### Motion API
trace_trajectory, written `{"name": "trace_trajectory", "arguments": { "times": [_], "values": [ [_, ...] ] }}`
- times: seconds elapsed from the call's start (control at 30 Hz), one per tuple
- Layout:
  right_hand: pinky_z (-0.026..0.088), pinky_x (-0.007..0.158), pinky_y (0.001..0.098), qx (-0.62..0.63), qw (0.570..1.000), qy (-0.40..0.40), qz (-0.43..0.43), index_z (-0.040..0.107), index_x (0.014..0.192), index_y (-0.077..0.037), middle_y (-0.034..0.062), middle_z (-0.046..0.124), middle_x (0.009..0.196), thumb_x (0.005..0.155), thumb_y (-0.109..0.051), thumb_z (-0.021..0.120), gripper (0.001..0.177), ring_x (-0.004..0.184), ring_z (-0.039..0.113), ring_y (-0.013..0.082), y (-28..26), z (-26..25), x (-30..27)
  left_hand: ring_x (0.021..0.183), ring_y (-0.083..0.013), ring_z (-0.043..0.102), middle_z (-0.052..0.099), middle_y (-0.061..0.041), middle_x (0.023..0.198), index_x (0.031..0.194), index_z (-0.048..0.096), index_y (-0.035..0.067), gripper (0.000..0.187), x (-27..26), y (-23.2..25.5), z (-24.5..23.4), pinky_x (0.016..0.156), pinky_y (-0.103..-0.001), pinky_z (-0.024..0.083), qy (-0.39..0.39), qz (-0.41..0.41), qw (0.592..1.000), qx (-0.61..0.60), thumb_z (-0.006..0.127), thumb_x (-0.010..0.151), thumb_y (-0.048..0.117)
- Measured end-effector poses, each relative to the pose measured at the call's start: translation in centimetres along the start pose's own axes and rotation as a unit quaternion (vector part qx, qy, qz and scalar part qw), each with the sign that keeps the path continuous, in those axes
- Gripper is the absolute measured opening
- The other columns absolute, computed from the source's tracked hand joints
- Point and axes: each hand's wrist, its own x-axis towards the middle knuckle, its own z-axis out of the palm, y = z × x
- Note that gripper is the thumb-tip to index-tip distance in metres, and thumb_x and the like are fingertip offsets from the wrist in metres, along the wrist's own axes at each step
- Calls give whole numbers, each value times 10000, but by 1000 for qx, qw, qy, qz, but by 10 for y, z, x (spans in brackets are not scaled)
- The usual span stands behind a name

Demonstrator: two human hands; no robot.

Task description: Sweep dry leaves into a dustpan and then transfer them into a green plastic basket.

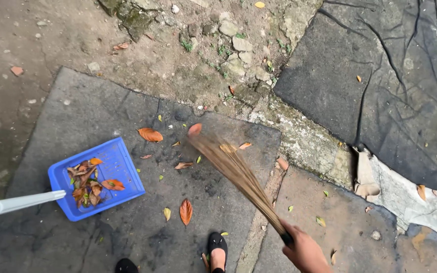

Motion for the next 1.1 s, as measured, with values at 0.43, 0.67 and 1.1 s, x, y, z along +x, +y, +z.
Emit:
{"name": "trace_trajectory", "arguments": {
  "times": [0.43,0.67,1.1],
  "values": [
    [560,983,382,141,986,-41,-84,491,1499,-303,134,731,1203,620,-135,819,952,1154,706,299,-12,72,-56,1044,-138,703,746,-111,1088,926,577,2,189,-96,217,-26,1018,-307,547,8,59,996,-60,741,1021,10],
    [558,912,476,47,992,90,-69,507,1420,-176,193,689,1165,663,-155,800,811,1085,670,378,-165,-18,38,1042,-159,703,750,-123,1047,932,637,9,148,-113,233,-34,976,-319,547,39,42,996,-62,777,979,18],
    [583,968,431,51,998,8,20,465,1473,-322,122,698,1235,680,-193,815,876,1109,708,334,-106,54,-76,1010,-127,680,764,-94,1116,929,636,35,120,-112,245,-82,928,-289,528,-33,28,996,-83,754,930,13]
  ]
}}
